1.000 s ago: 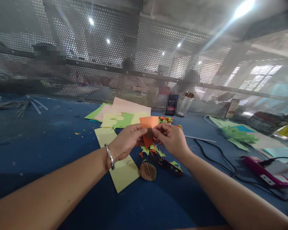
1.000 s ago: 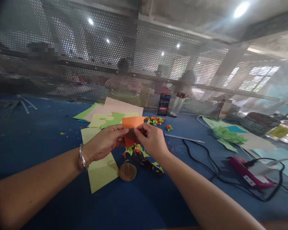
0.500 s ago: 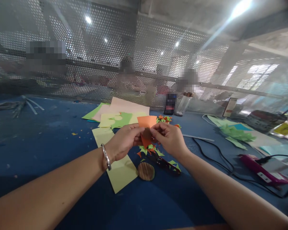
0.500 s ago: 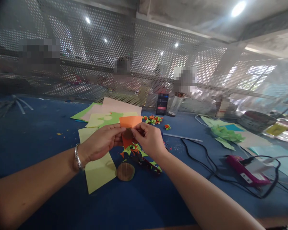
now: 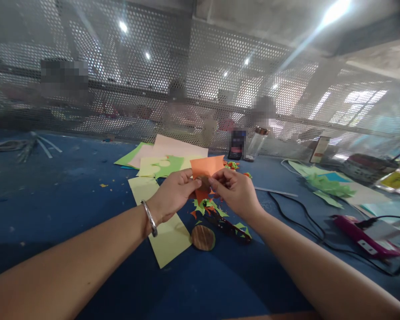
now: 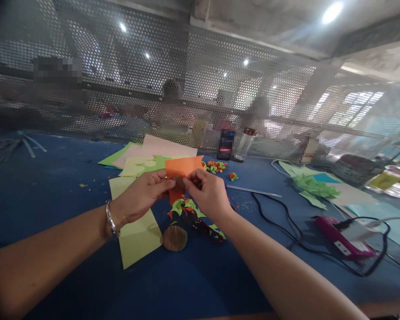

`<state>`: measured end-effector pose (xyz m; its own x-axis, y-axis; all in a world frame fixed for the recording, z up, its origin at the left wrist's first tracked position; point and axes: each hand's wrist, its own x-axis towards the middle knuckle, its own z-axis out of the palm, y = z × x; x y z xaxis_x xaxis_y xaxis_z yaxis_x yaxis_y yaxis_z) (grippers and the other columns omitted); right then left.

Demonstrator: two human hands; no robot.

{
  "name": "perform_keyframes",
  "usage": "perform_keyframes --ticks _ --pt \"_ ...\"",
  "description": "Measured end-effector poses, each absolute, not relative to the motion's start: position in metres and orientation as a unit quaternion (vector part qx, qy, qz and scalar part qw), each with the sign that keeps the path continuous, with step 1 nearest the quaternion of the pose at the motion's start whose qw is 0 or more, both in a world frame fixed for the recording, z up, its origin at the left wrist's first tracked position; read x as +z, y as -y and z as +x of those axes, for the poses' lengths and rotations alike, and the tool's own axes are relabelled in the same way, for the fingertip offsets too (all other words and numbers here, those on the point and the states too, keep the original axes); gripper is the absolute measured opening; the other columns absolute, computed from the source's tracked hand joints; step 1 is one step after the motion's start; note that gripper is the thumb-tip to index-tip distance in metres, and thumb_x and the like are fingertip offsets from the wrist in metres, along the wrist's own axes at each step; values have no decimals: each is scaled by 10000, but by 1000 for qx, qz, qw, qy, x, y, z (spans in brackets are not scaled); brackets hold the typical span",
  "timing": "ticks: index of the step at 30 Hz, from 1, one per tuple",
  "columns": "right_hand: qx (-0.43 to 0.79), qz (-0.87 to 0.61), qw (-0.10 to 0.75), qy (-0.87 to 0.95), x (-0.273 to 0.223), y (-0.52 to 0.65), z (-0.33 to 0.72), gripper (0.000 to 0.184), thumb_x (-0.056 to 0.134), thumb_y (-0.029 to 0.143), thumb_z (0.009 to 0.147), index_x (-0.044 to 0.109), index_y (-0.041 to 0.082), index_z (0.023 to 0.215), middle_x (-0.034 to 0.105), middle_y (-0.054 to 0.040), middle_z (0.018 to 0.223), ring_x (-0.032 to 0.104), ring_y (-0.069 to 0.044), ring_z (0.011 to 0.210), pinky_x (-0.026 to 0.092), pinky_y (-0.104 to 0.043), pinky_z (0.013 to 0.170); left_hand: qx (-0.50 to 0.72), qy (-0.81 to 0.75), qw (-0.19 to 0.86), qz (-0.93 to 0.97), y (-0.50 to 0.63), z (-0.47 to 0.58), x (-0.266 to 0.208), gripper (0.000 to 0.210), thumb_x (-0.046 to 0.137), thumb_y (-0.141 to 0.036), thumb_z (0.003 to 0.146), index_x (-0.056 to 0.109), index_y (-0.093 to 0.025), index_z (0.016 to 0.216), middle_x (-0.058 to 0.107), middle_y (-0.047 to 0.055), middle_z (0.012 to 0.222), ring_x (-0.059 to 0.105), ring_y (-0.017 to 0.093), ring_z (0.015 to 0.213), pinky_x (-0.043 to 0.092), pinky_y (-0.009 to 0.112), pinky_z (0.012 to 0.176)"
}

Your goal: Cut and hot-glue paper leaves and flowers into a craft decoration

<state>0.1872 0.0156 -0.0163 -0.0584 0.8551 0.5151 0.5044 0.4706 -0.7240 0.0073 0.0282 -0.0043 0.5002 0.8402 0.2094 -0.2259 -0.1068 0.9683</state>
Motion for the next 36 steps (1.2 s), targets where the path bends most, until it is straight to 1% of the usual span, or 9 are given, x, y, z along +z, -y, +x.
perform_keyframes --ticks 4,8,15,20,23,27,30,33,36 --pt "189 -509 475 692 -16 -16 188 308 611 460 906 652 178 790 654 -13 635 606 -131 528 450 -237 482 476 -234 568 629 -32 8 -5 166 622 -214 880 739 -212 999 763 43 960 688 162 846 512 298 847" --pt "251 -501 475 678 -15 -14 186 388 608 525 901 653 174 741 649 -9 568 585 -125 447 460 -241 443 495 -221 543 641 -31 8 -4 161 613 -243 895 729 -212 1002 759 48 1000 686 172 907 496 312 916" --pt "347 -472 521 621 -15 -13 181 371 698 534 818 628 183 725 640 9 558 548 -112 401 437 -239 396 480 -229 502 682 -28 7 -7 218 637 -291 903 686 -209 1099 752 59 1008 682 184 888 502 314 867" --pt "315 -476 515 640 -14 -12 182 329 673 488 843 614 183 736 620 15 586 551 -108 417 426 -232 404 507 -241 551 617 -26 11 -6 163 698 -259 832 715 -188 977 755 55 932 682 187 856 500 319 855" --pt "279 -490 446 696 -7 -10 187 283 634 429 875 607 184 736 603 19 613 575 -113 456 420 -230 443 526 -262 545 598 -29 11 -6 100 690 -233 814 722 -178 891 755 54 901 684 186 860 496 316 861" --pt "197 -510 241 802 4 -3 196 263 604 336 892 585 188 675 566 27 563 534 -107 489 345 -233 489 561 -296 525 567 -38 8 -11 99 671 -194 795 716 -158 876 749 59 898 677 182 891 492 310 870" --pt "112 -515 102 844 11 3 201 290 637 307 867 550 188 618 553 27 556 475 -101 506 284 -247 502 582 -332 508 542 -44 6 -14 112 676 -200 784 714 -162 882 744 54 909 666 179 871 489 285 776" --pt "110 -516 22 849 14 8 204 306 688 356 836 572 192 606 562 16 566 464 -109 510 245 -260 489 593 -353 507 516 -46 5 -13 102 675 -203 785 712 -183 878 744 38 917 661 174 888 467 266 736" --pt "126 -523 -14 843 13 9 207 267 738 385 785 620 201 631 616 -2 615 504 -128 525 241 -266 480 597 -365 505 506 -46 5 -11 72 682 -193 783 708 -192 850 741 31 914 655 173 917 456 265 750"
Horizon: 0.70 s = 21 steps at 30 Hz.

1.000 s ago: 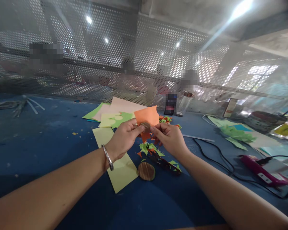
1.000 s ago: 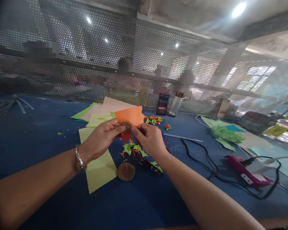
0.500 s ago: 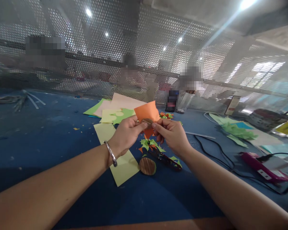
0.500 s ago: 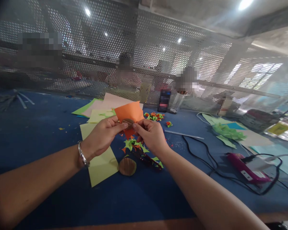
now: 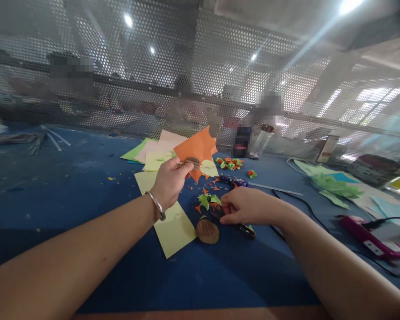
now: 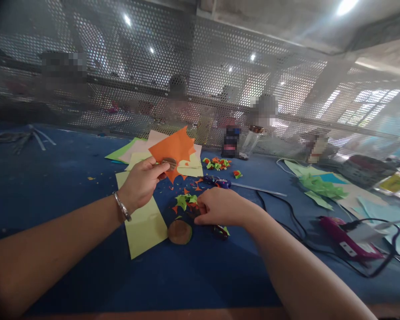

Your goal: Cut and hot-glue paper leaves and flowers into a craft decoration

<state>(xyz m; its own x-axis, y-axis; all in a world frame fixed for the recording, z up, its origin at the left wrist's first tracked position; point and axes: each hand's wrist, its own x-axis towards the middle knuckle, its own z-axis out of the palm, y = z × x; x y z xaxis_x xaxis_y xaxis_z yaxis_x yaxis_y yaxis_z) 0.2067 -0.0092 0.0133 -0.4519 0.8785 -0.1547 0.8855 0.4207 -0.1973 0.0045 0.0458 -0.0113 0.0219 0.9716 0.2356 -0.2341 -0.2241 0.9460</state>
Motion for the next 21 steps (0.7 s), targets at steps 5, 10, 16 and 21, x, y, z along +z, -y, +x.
perform_keyframes --ticks 5,10,16,21 --pt "-90 529 31 -843 9 8 207 216 747 371 736 624 210 659 648 -19 657 548 -157 580 262 -270 494 593 -359 507 512 -45 4 -12 91 691 -212 778 709 -191 864 736 40 941 649 175 912 445 266 728" --pt "-73 533 26 -843 10 8 205 175 672 228 714 535 205 607 599 0 614 500 -140 551 238 -276 497 586 -350 511 522 -44 3 -12 97 697 -228 776 708 -190 864 725 36 928 623 156 831 425 262 685" --pt "-84 531 -50 -842 17 -1 212 265 584 191 774 407 205 578 453 44 528 397 -107 502 219 -279 508 593 -349 543 481 -43 4 -9 75 712 -202 770 701 -181 842 710 25 919 592 129 782 411 242 669" --pt "-79 541 -189 -816 15 -8 211 269 550 240 857 458 205 607 459 52 524 394 -99 489 221 -270 507 567 -336 620 425 -36 8 -5 48 704 -130 772 675 -167 764 683 2 831 575 99 705 404 231 651"
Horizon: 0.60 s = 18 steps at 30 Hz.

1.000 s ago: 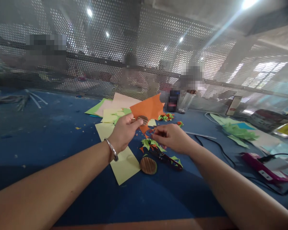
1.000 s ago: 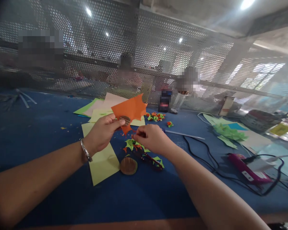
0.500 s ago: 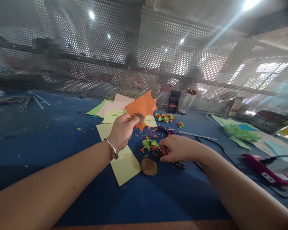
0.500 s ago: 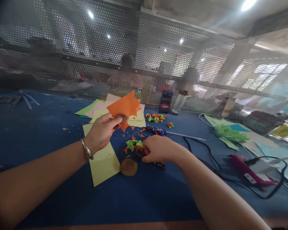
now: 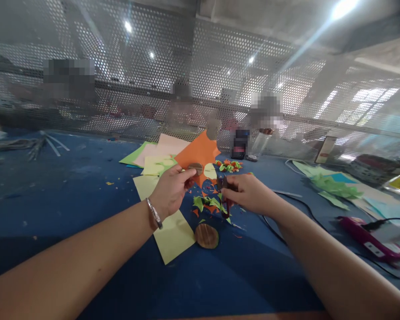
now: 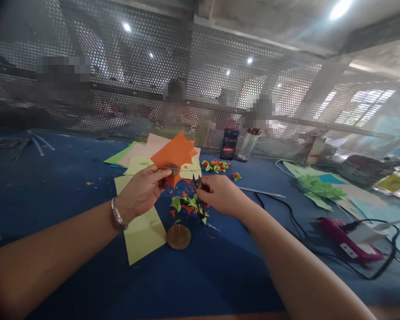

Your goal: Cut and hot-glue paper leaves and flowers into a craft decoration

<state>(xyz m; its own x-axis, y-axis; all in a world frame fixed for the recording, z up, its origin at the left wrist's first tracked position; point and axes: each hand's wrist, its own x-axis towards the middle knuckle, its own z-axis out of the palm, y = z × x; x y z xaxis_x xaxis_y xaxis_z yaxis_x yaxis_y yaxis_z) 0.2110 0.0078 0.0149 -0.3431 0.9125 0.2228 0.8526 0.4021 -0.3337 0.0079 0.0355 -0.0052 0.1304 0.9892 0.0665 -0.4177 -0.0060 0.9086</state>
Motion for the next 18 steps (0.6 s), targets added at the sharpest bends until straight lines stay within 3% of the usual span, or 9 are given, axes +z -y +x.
perform_keyframes --ticks 8,12,18 --pt "100 -506 276 811 6 -5 198 149 499 178 851 522 194 704 580 20 658 500 -120 609 323 -264 582 498 -260 673 482 -22 19 -6 101 701 -152 790 744 -180 877 715 23 905 596 122 788 434 227 686" --pt "127 -478 312 811 2 -2 191 159 494 199 873 512 199 715 572 15 690 509 -126 646 363 -264 609 516 -224 679 471 -21 19 -4 58 690 -128 801 713 -180 791 693 7 835 621 120 838 463 233 820" --pt "344 -404 437 726 -5 -2 185 176 570 381 934 528 214 896 665 -2 765 642 -153 698 484 -270 623 543 -193 677 458 -21 16 3 53 683 -127 825 693 -174 804 670 -3 812 603 107 773 464 225 754"
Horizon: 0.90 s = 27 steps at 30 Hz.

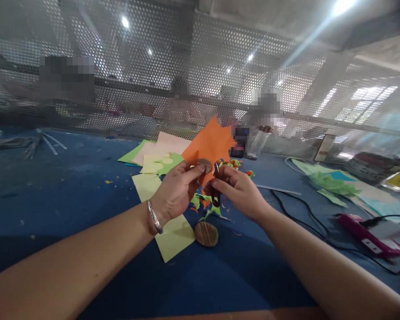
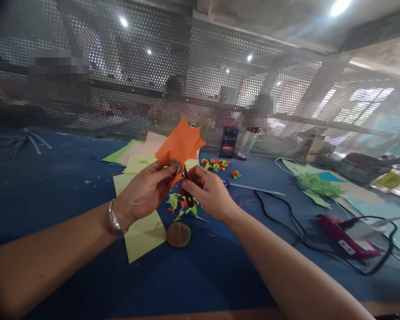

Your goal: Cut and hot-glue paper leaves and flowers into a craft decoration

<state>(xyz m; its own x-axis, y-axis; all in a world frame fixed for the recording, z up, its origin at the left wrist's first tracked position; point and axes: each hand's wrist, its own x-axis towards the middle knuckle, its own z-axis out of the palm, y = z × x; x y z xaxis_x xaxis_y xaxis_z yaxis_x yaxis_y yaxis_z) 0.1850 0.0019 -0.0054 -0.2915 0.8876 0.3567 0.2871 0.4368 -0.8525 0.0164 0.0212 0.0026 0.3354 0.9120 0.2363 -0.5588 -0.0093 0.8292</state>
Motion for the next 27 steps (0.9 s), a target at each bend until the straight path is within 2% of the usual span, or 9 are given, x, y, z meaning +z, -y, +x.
perform_keyframes --ticks 2,5,7,9,14,22,27 --pt "410 -386 461 685 -7 -2 182 242 594 449 930 498 229 953 656 16 715 633 -143 605 462 -243 522 557 -185 682 436 -22 16 3 47 694 -115 820 706 -160 813 674 -2 809 605 99 767 469 211 746" --pt "443 -390 500 634 -9 -2 175 307 615 518 915 479 245 952 560 69 626 479 -86 433 330 -194 387 573 -174 683 418 -24 17 0 42 724 -109 798 724 -142 824 699 10 818 632 103 781 489 211 778" --pt "444 -390 532 606 -11 -1 171 350 602 565 910 477 240 877 468 80 598 375 -64 416 252 -184 370 580 -175 682 411 -25 18 -2 54 742 -114 785 731 -137 832 715 18 835 648 107 801 498 211 787" --pt "446 -387 561 581 -13 -1 168 400 572 612 909 478 232 826 423 69 605 336 -64 441 216 -191 382 585 -180 680 405 -25 19 -4 60 746 -116 784 735 -136 840 722 20 853 653 102 810 498 199 768" --pt "431 -405 566 574 -14 -2 168 424 550 620 917 473 226 783 416 52 617 317 -75 478 207 -208 417 595 -205 657 416 -24 19 -5 86 753 -132 776 749 -155 859 740 33 904 654 106 801 497 204 730" --pt "446 -423 542 573 -11 -3 171 462 520 685 902 465 233 824 387 72 586 264 -62 443 147 -201 397 587 -261 636 427 -18 19 -3 94 737 -145 773 766 -163 861 737 29 859 630 99 706 495 209 646" --pt "438 -429 539 578 -11 -4 173 507 551 714 869 436 228 786 363 85 553 250 -49 428 150 -181 388 575 -255 643 438 -18 19 -4 130 744 -157 778 766 -165 906 739 37 877 654 110 754 512 215 681"
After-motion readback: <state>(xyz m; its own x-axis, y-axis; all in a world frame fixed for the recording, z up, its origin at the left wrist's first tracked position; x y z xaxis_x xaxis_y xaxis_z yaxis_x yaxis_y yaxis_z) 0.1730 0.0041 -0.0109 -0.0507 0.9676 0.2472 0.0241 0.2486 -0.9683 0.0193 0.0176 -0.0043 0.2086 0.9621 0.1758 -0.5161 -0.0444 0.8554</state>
